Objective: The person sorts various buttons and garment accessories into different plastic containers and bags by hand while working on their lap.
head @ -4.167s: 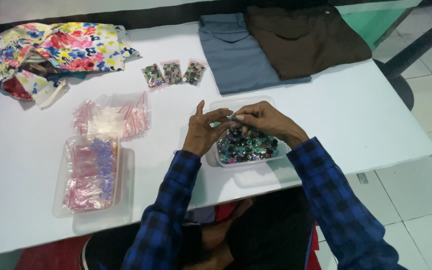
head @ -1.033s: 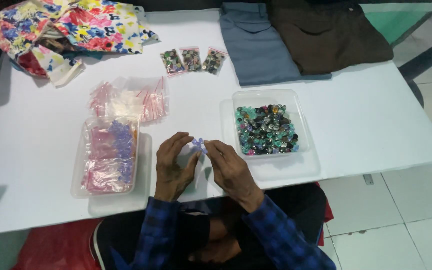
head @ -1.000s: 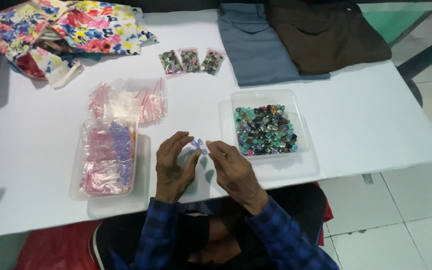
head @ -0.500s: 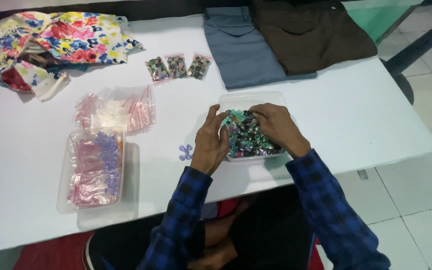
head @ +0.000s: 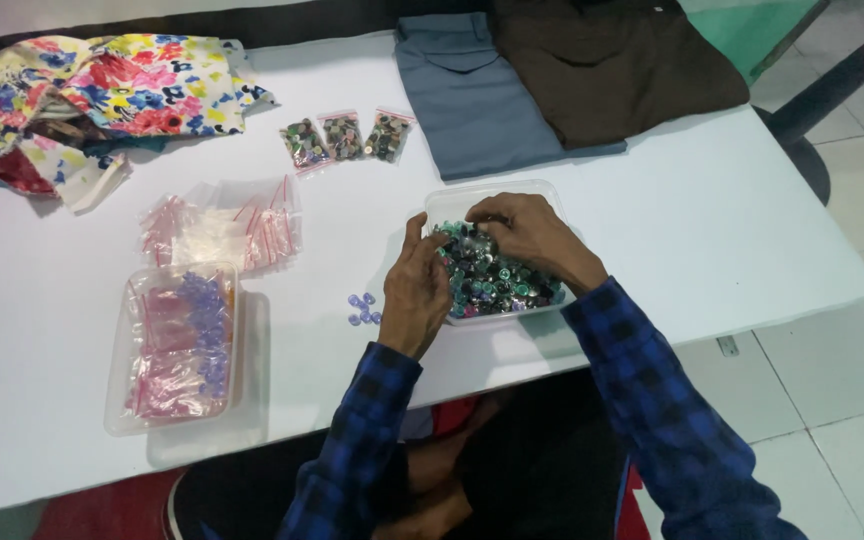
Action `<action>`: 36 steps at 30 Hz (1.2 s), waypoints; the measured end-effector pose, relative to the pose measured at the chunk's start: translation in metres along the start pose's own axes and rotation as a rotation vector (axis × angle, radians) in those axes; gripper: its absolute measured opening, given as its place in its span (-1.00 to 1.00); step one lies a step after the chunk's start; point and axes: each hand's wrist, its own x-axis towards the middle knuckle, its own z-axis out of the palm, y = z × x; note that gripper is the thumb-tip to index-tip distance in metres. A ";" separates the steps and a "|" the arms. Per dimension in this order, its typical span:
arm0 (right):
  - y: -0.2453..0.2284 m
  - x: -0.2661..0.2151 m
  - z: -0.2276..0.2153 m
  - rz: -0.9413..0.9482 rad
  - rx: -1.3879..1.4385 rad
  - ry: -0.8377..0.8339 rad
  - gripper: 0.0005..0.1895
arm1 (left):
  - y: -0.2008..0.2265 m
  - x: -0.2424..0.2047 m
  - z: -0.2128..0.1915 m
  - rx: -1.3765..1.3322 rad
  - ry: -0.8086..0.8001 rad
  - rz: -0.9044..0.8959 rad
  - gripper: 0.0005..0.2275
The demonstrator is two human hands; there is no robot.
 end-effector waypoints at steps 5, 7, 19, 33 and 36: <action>-0.019 -0.001 0.017 -0.129 -0.366 -0.171 -0.79 | 0.005 -0.002 -0.001 0.034 0.010 -0.002 -0.73; -0.016 0.003 0.027 -0.143 -0.492 -0.193 -0.78 | 0.003 -0.003 0.000 0.050 0.016 -0.011 -0.74; -0.004 0.004 -0.012 -0.111 -0.330 -0.113 -0.69 | -0.042 0.038 0.009 0.431 -0.023 0.308 -0.82; 0.024 0.017 0.017 -0.231 -0.654 -0.139 -0.82 | -0.053 0.055 0.006 0.333 -0.187 0.237 -0.81; 0.021 0.005 -0.002 -0.185 -0.683 -0.076 -0.89 | -0.043 0.053 0.003 0.359 -0.197 0.209 -0.83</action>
